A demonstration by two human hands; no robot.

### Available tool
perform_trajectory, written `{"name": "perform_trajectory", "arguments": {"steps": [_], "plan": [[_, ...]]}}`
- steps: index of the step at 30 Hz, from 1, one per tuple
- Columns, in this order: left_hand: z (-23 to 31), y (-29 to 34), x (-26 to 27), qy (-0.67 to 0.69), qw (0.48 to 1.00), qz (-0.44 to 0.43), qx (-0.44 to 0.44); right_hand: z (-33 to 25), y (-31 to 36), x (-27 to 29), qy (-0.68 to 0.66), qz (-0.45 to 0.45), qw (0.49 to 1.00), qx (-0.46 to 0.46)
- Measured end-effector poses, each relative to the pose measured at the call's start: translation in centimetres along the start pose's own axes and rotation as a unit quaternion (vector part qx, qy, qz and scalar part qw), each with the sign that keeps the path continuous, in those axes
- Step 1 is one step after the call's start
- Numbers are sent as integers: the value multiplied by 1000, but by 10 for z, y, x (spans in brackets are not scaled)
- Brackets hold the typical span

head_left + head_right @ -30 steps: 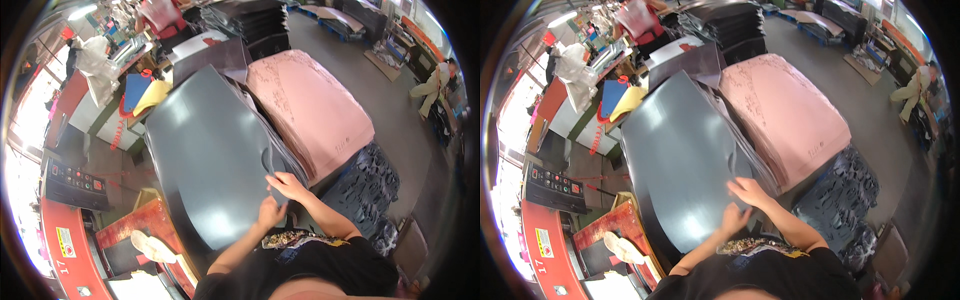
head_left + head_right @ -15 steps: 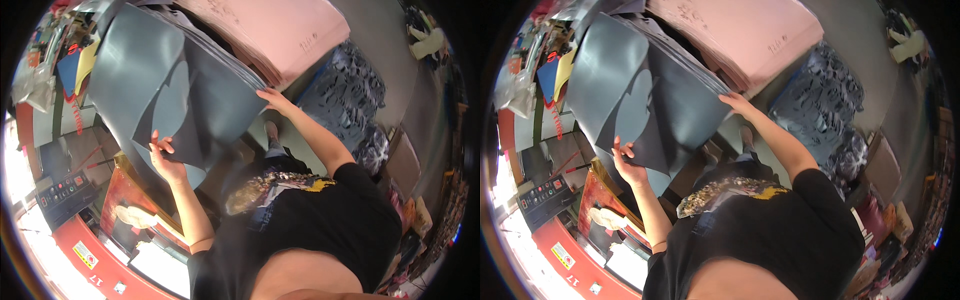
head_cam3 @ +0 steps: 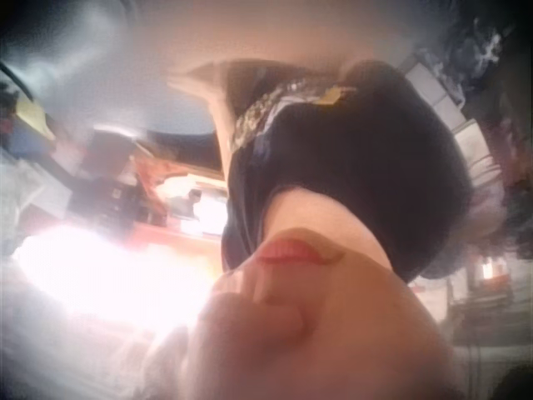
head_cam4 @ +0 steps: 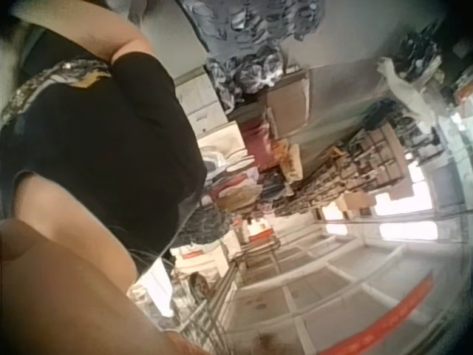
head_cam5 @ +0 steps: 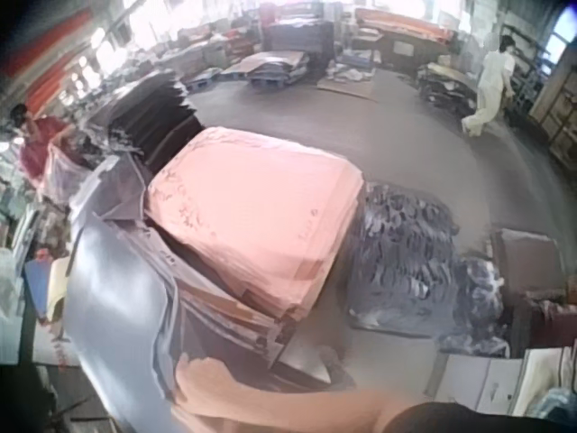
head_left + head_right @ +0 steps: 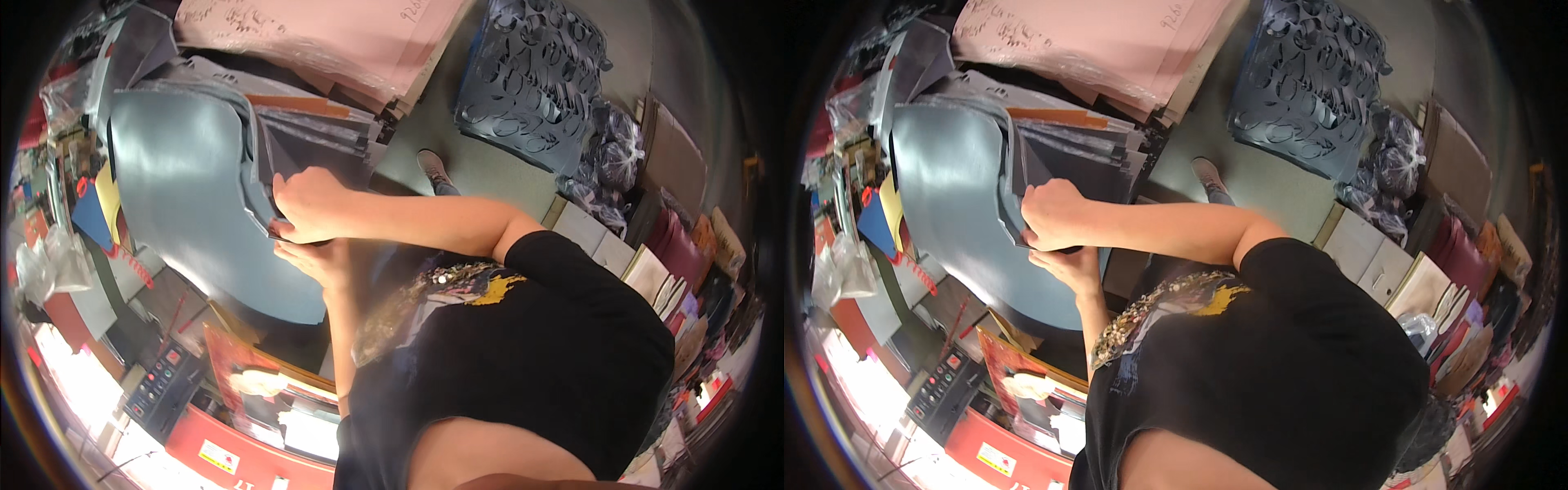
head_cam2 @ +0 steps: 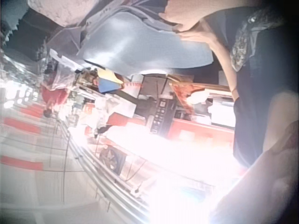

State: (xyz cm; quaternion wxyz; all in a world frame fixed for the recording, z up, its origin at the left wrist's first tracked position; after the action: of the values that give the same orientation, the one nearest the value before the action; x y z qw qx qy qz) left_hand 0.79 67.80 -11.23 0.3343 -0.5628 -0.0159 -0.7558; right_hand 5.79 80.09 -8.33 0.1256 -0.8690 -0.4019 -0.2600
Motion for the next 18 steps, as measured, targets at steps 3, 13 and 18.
{"name": "perform_trajectory", "arguments": {"steps": [3, 13, 18], "plan": [[-10, -7, -28, 26, 997, -43, 61, 14, 6, 5, -35, 40, 998, -20], [-29, -37, -15, 248, 947, -117, 168, 247, 46, -65, -503, 140, 726, -449], [-29, -38, -14, 243, 944, -119, 189, 238, 65, -122, -487, 87, 753, -434]]}}
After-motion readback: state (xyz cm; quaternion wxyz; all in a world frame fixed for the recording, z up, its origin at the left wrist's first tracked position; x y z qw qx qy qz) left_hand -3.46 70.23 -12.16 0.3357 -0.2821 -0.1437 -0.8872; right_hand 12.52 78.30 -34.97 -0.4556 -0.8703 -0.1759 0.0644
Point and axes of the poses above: each hand's wrist, its own y-axis away from the middle knuckle, its own x-axis out of the back of the hand, z = x × y, the point moved 4 cm from there along -y, towards the middle knuckle, and after that the axes turned 2 degrees about z, right-handed, at the moved point
